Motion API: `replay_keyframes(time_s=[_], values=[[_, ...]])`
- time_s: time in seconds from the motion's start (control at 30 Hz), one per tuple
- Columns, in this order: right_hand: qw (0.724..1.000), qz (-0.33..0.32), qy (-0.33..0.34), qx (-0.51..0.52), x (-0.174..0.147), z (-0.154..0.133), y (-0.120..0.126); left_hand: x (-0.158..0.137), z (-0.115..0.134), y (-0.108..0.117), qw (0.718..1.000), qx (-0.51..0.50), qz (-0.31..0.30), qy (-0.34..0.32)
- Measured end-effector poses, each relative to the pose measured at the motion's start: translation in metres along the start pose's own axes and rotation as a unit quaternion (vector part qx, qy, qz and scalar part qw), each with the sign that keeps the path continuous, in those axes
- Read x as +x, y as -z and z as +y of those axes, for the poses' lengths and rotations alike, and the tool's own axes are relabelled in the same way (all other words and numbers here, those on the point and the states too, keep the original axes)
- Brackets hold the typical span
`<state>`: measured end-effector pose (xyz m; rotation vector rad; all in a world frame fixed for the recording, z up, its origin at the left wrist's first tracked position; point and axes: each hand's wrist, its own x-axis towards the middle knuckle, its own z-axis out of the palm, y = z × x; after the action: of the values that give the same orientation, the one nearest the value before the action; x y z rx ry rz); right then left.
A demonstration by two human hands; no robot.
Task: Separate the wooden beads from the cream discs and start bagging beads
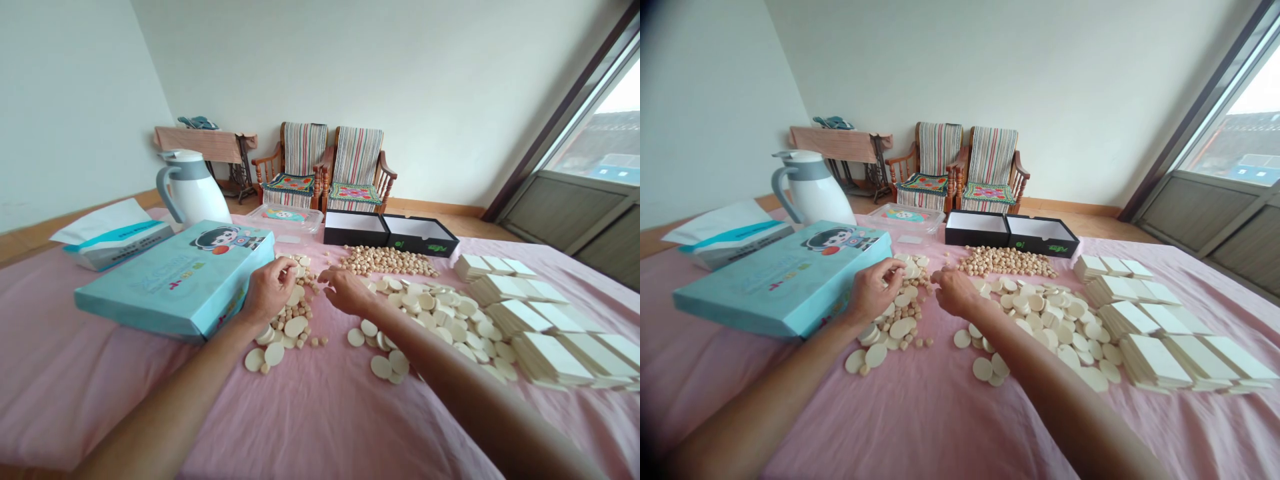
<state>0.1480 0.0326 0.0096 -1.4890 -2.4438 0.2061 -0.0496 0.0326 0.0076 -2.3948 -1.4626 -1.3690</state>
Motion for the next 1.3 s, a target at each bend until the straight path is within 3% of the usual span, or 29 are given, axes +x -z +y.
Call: replay_keyframes(time_s=[0.13, 0.3, 0.47, 0.63, 0.77, 0.9, 1.07, 1.17, 1.3], values=[[0.999, 0.012, -0.031, -0.029, 0.006, -0.021, -0.011, 0.0, 0.0, 0.001, 1.0, -0.004, 0.0, -0.004], [0.997, 0.017, -0.062, -0.038, 0.01, -0.026, -0.019, 0.0, 0.002, 0.002, 1.0, -0.01, 0.008, -0.005], [0.994, 0.039, -0.099, -0.038, 0.015, 0.004, -0.006, 0.0, 0.003, 0.003, 1.0, -0.006, -0.004, -0.001], [0.974, 0.104, -0.193, -0.065, 0.015, 0.051, 0.026, -0.001, 0.002, 0.002, 1.0, -0.005, -0.015, -0.003], [0.959, 0.149, -0.231, -0.075, 0.006, 0.06, 0.041, -0.001, 0.002, 0.001, 1.0, -0.002, -0.021, -0.002], [0.972, 0.162, -0.165, -0.04, -0.024, 0.037, 0.038, -0.001, 0.002, 0.001, 0.999, -0.006, -0.031, 0.003], [0.99, 0.111, -0.085, 0.005, -0.088, 0.0, 0.017, -0.001, -0.002, -0.003, 0.997, -0.036, -0.074, -0.008], [0.991, 0.119, -0.059, -0.006, -0.117, -0.007, 0.005, 0.0, -0.003, -0.008, 0.992, -0.048, -0.115, -0.01], [0.986, 0.16, -0.039, -0.008, -0.128, -0.002, 0.0, 0.004, 0.001, -0.019, 0.979, -0.035, -0.2, -0.022]])
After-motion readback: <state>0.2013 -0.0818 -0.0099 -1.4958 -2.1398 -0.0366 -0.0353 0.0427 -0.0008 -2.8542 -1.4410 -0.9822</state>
